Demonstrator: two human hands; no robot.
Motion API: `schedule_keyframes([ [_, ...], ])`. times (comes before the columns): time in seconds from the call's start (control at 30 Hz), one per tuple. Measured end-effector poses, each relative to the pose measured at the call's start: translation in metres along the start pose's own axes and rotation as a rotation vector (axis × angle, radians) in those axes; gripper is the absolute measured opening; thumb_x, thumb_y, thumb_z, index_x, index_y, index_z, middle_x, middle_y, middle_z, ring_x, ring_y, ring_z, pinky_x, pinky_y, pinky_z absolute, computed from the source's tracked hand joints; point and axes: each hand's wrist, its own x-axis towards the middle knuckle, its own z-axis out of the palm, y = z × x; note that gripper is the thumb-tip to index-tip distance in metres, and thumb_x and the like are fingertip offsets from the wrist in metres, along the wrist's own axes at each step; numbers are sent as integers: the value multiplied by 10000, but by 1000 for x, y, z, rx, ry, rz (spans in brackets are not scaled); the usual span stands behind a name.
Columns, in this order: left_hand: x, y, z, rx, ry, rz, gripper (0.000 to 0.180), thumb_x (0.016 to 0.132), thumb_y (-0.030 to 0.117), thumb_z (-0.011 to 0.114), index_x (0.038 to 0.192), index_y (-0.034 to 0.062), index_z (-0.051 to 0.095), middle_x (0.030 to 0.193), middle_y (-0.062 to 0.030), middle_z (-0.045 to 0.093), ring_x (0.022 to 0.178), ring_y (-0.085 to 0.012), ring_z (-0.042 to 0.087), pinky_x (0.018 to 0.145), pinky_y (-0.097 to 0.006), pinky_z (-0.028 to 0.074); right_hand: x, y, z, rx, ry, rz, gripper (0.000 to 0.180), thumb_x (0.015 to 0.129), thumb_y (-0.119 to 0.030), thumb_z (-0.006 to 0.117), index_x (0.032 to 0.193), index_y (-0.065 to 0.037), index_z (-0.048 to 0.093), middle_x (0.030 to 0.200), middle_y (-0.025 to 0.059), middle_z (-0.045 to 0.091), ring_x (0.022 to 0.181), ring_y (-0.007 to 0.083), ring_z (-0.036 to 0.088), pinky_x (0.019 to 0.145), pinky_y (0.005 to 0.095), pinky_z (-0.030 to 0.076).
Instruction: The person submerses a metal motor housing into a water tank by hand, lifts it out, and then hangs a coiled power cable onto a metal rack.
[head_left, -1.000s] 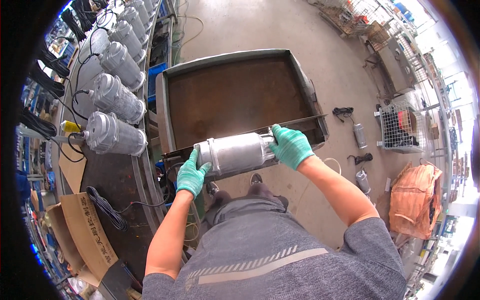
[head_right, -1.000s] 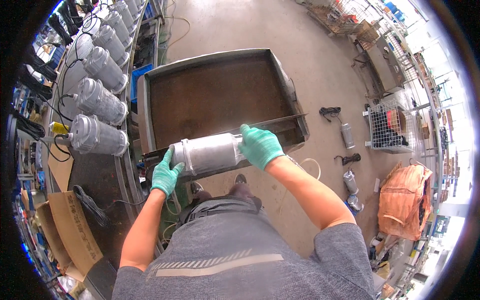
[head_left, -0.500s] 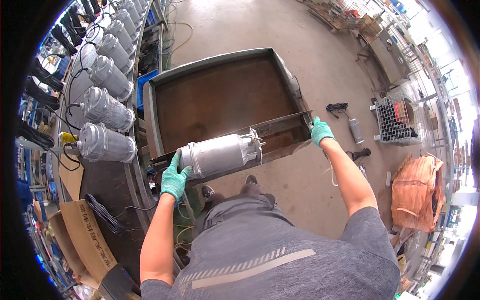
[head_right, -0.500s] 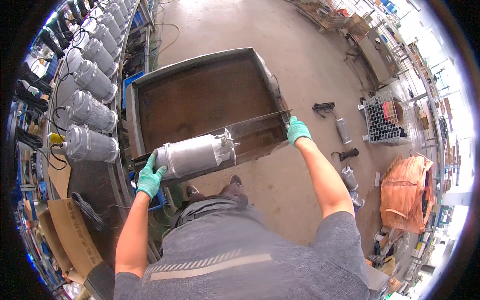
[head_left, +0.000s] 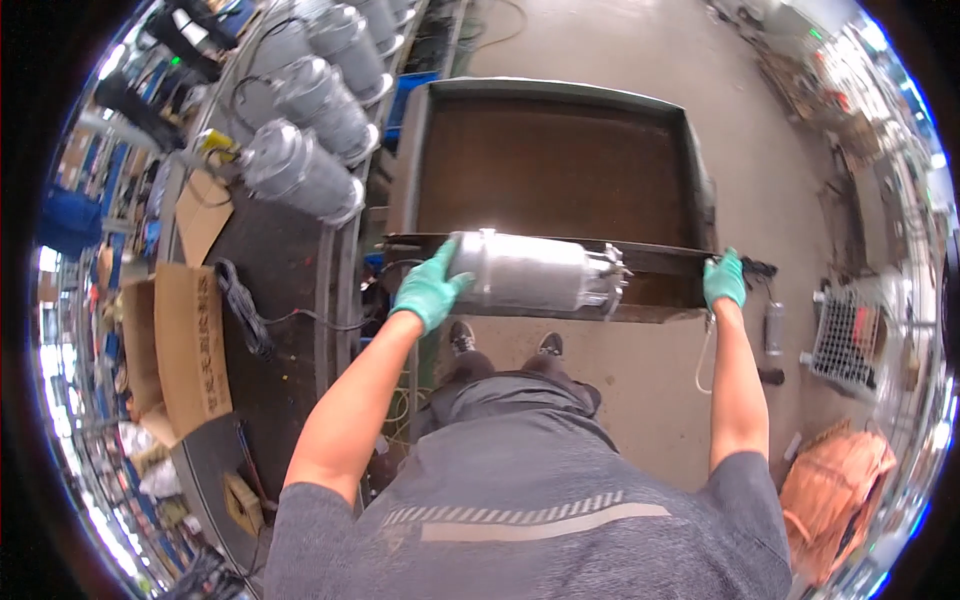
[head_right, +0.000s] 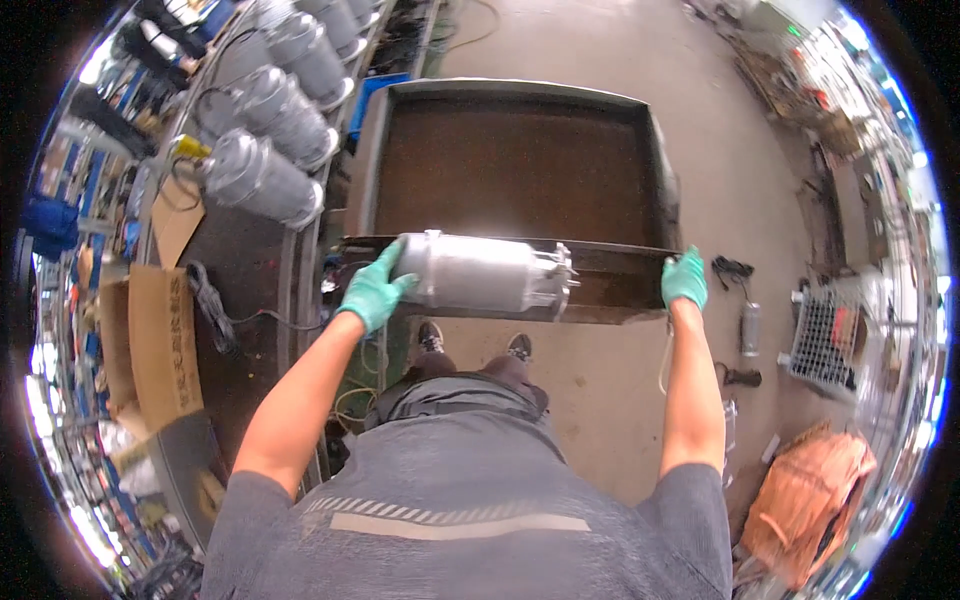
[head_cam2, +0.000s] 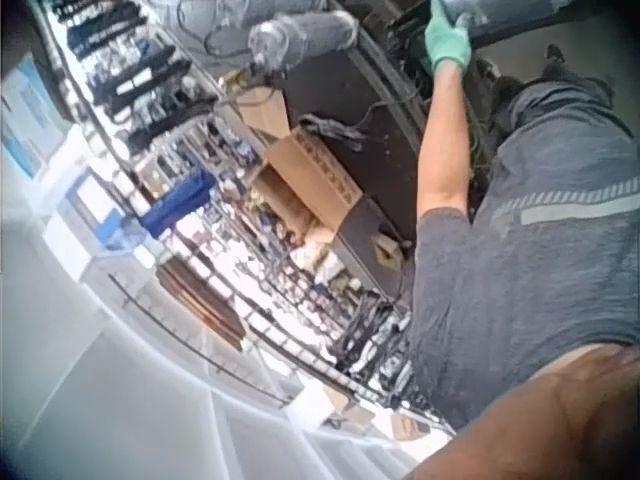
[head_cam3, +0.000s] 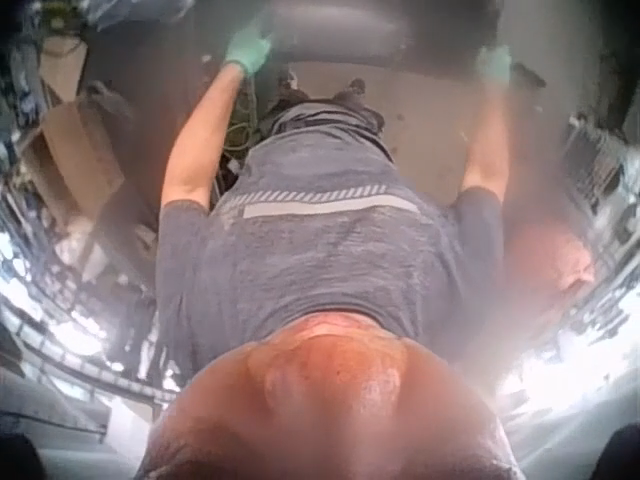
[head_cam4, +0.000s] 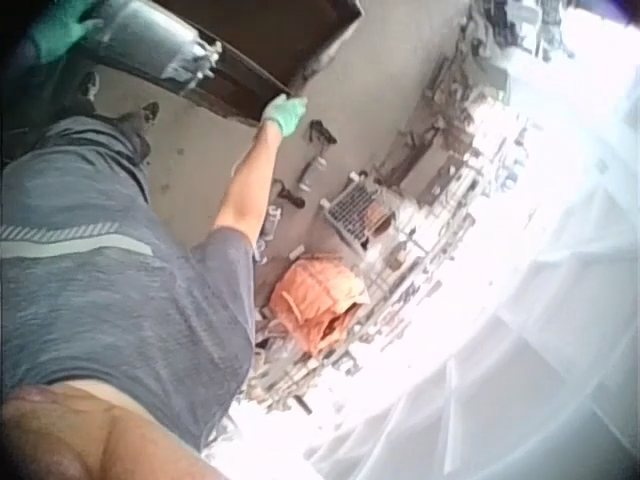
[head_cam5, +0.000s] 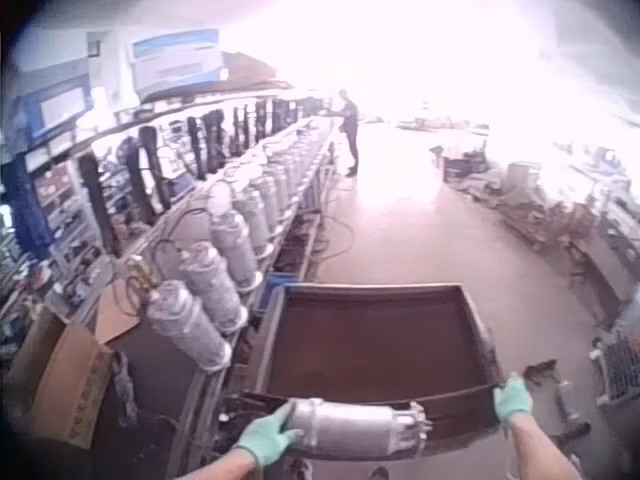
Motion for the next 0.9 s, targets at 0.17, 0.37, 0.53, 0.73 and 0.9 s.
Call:
schedule_keyframes([
  [0.17, -15, 0, -10, 8, -2, -72, 781, 955, 397, 722, 1618, 215, 350, 1244, -286, 679, 1134, -462, 661, 972, -498, 517, -89, -79, -26, 791, -455, -360, 844, 832, 53, 585, 1616, -135, 338, 1426, 131, 560, 1253, 305, 598, 1085, 383, 476],
  [0.37, 14, -118, -10, -100, 664, -23, 305, 1013, 259, 660, 1246, 62, 643, 1082, -181, 738, 962, -320, 714, 891, -420, 554, -153, -168, -19, 1214, -466, -338, 862, 861, -31, 751, 1603, -101, 318, 1402, 63, 573, 1205, 168, 580, 1057, 322, 491],
  [0.53, 48, -156, -33, -918, 178, -588, 253, 1069, 329, 591, 1271, 177, 571, 823, -12, 615, 552, -90, 526, 469, -293, 519, -152, -190, 26, 1343, -229, -176, 540, 942, -37, 712, 1444, -49, 512, 1380, 64, 586, 1155, 151, 600, 1007, 296, 513],
  [0.73, 67, -184, -32, -1050, 16, -537, 187, 1033, 299, 657, 1159, 163, 644, 794, 18, 619, 555, -86, 524, 454, -273, 475, -155, -213, 47, 1240, 17, -184, 335, 1024, 6, 556, 1359, -8, 569, 1309, 64, 654, 1163, 144, 619, 1021, 288, 501],
  [0.9, 74, -182, -13, -768, 176, -370, 205, 978, 207, 728, 1126, 74, 681, 812, 5, 655, 643, -113, 559, 568, -312, 468, -156, -218, 34, 1075, 43, -181, 359, 1029, -40, 555, 1385, 4, 538, 1212, 41, 706, 1112, 124, 638, 1023, 283, 497],
])
